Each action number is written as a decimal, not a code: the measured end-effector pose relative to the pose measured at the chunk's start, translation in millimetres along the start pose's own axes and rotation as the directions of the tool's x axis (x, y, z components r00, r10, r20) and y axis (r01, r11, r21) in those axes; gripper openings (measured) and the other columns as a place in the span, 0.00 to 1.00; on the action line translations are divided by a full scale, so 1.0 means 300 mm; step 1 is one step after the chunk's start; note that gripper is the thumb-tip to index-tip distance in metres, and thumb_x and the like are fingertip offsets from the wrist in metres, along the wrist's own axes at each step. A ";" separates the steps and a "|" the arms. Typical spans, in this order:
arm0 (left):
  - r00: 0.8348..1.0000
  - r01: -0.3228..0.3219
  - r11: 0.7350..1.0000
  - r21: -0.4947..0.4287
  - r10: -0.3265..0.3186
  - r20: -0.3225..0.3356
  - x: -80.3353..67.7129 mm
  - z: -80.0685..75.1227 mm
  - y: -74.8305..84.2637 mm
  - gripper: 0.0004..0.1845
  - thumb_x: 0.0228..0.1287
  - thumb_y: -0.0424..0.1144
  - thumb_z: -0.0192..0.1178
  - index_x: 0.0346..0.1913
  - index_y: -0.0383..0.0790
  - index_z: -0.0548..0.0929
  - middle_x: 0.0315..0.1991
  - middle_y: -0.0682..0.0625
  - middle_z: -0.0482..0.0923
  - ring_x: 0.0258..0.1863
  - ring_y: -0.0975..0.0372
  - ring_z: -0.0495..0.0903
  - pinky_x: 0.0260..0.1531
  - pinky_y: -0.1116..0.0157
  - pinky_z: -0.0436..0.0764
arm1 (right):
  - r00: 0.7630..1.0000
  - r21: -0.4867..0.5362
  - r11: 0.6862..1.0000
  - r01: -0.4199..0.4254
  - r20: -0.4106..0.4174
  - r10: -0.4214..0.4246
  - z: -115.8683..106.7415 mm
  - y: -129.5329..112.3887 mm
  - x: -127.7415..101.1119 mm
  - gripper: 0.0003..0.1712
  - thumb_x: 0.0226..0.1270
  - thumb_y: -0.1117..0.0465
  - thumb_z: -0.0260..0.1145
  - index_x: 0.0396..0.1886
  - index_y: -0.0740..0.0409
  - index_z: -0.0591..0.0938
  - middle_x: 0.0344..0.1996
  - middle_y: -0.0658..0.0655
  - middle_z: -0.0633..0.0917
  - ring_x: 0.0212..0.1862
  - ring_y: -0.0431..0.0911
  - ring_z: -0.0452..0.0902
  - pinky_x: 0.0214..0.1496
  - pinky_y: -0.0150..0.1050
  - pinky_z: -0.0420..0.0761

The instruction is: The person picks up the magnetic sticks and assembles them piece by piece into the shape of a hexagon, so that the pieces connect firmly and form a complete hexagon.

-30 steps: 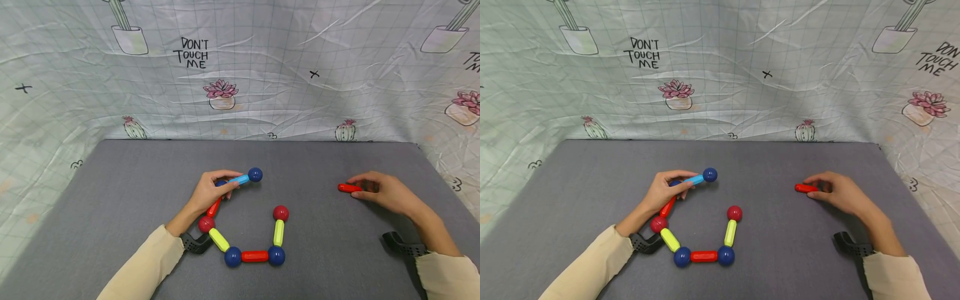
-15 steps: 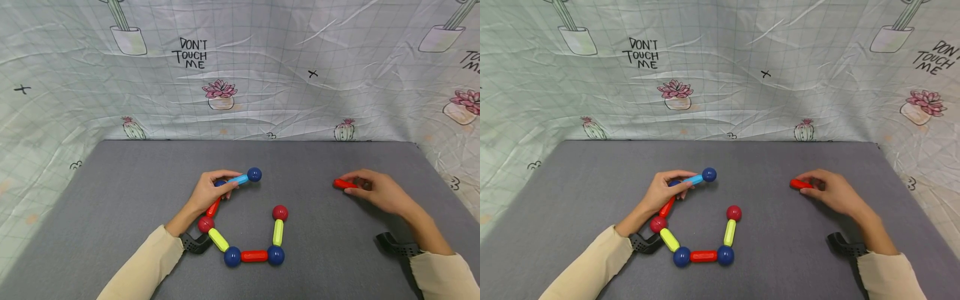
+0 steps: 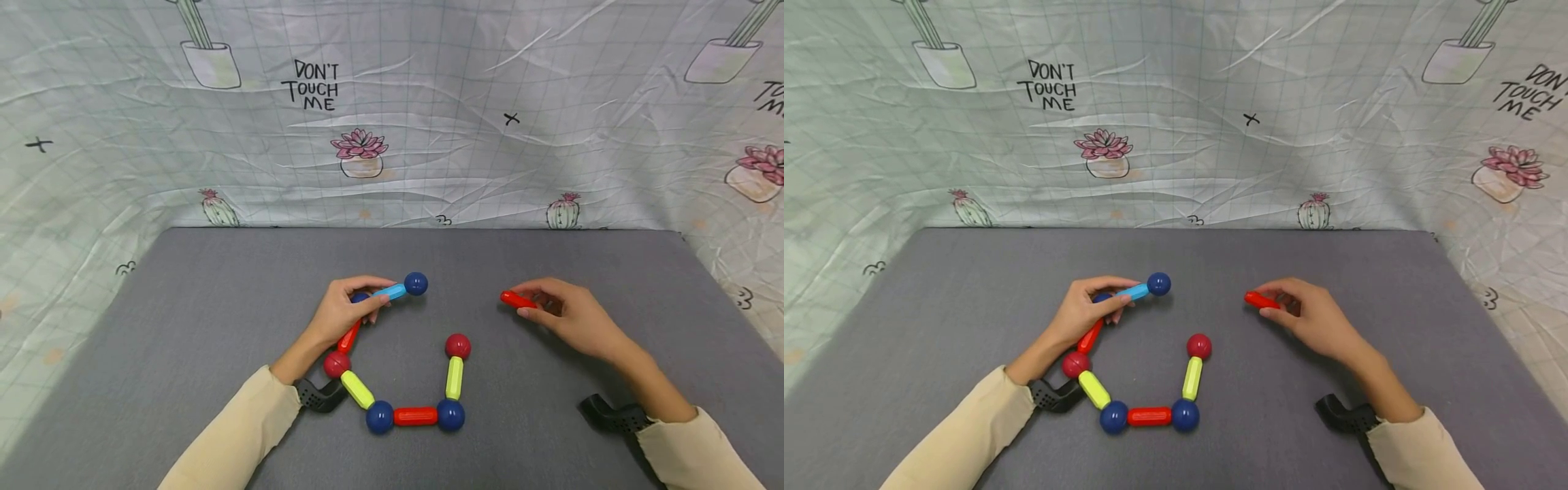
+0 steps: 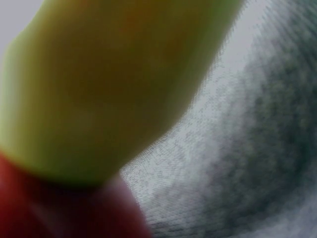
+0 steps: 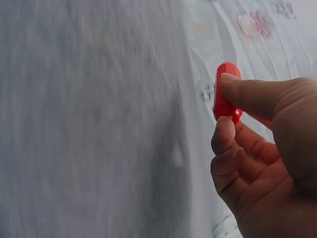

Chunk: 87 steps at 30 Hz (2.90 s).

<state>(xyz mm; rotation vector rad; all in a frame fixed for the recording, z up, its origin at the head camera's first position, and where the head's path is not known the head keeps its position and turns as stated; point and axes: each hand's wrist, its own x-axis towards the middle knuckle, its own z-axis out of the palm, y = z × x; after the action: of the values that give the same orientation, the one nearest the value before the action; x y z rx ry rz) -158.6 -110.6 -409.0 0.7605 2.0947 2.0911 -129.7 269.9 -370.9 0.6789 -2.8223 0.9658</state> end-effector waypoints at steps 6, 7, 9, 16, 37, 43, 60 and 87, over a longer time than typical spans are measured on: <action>1.000 0.007 1.000 -0.002 -0.007 -0.002 0.000 -0.004 -0.005 0.12 0.63 0.27 0.62 0.48 0.28 0.82 0.28 0.31 0.78 0.17 0.54 0.73 0.18 0.66 0.72 | 0.999 0.019 0.999 0.035 0.002 -0.035 0.026 -0.049 0.027 0.17 0.60 0.59 0.71 0.50 0.47 0.82 0.33 0.45 0.80 0.31 0.39 0.72 0.31 0.33 0.72; 1.000 0.008 1.000 0.000 -0.008 -0.002 -0.001 -0.004 -0.005 0.12 0.63 0.28 0.62 0.48 0.28 0.82 0.28 0.31 0.78 0.17 0.54 0.73 0.18 0.66 0.72 | 0.999 0.026 0.999 0.034 0.002 -0.034 0.028 -0.056 0.032 0.17 0.61 0.59 0.71 0.50 0.47 0.82 0.33 0.44 0.80 0.31 0.39 0.72 0.31 0.33 0.72; 1.000 0.012 1.000 0.000 -0.012 -0.003 -0.001 -0.004 -0.004 0.12 0.63 0.28 0.62 0.48 0.29 0.83 0.28 0.31 0.78 0.18 0.55 0.73 0.18 0.66 0.72 | 0.999 0.042 0.999 0.032 0.007 -0.032 0.032 -0.070 0.040 0.17 0.61 0.59 0.71 0.50 0.48 0.82 0.33 0.45 0.79 0.31 0.40 0.73 0.30 0.34 0.73; 1.000 0.015 1.000 -0.002 -0.015 -0.002 0.001 -0.002 -0.001 0.12 0.63 0.27 0.61 0.49 0.27 0.82 0.29 0.30 0.78 0.17 0.56 0.73 0.18 0.66 0.72 | 0.999 0.076 0.997 0.033 0.037 -0.036 0.059 -0.132 0.081 0.17 0.61 0.58 0.70 0.51 0.47 0.82 0.35 0.45 0.80 0.32 0.41 0.74 0.32 0.35 0.75; 1.000 0.011 1.000 -0.009 -0.011 0.002 -0.001 0.004 0.004 0.12 0.63 0.27 0.62 0.49 0.27 0.82 0.28 0.30 0.79 0.17 0.55 0.73 0.18 0.66 0.72 | 0.993 0.175 0.980 0.093 0.058 -0.104 0.197 -0.232 0.159 0.15 0.61 0.58 0.71 0.49 0.49 0.82 0.31 0.45 0.79 0.29 0.39 0.73 0.29 0.35 0.74; 1.000 0.012 1.000 -0.010 -0.012 0.005 -0.002 0.006 -0.002 0.11 0.63 0.28 0.62 0.48 0.28 0.83 0.29 0.32 0.80 0.17 0.56 0.73 0.18 0.66 0.72 | 0.996 0.191 0.980 0.063 0.046 -0.073 0.216 -0.235 0.164 0.16 0.62 0.60 0.70 0.50 0.49 0.82 0.29 0.47 0.78 0.27 0.40 0.73 0.28 0.35 0.74; 0.995 0.096 0.995 0.000 -0.096 0.016 0.002 -0.011 0.013 0.12 0.62 0.32 0.64 0.47 0.32 0.84 0.34 0.37 0.83 0.36 0.53 0.82 0.41 0.64 0.78 | 0.983 0.283 0.959 -0.015 0.178 -0.037 0.201 -0.260 0.165 0.23 0.59 0.56 0.72 0.54 0.50 0.78 0.30 0.47 0.80 0.27 0.42 0.73 0.27 0.34 0.72; 0.984 0.134 0.990 0.046 -0.139 0.114 0.011 -0.007 0.018 0.12 0.64 0.31 0.61 0.50 0.35 0.84 0.39 0.41 0.83 0.39 0.50 0.80 0.41 0.64 0.77 | 0.944 0.268 0.963 -0.037 0.325 -0.054 0.189 -0.250 0.161 0.33 0.60 0.54 0.71 0.63 0.53 0.70 0.30 0.47 0.79 0.28 0.41 0.73 0.31 0.34 0.73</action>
<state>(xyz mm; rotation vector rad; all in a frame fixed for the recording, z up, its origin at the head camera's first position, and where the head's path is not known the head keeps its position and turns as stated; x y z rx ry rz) -160.7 -111.6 -402.9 0.7039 2.0674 1.8946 -136.8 164.8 -363.4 0.9661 -2.9885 1.3738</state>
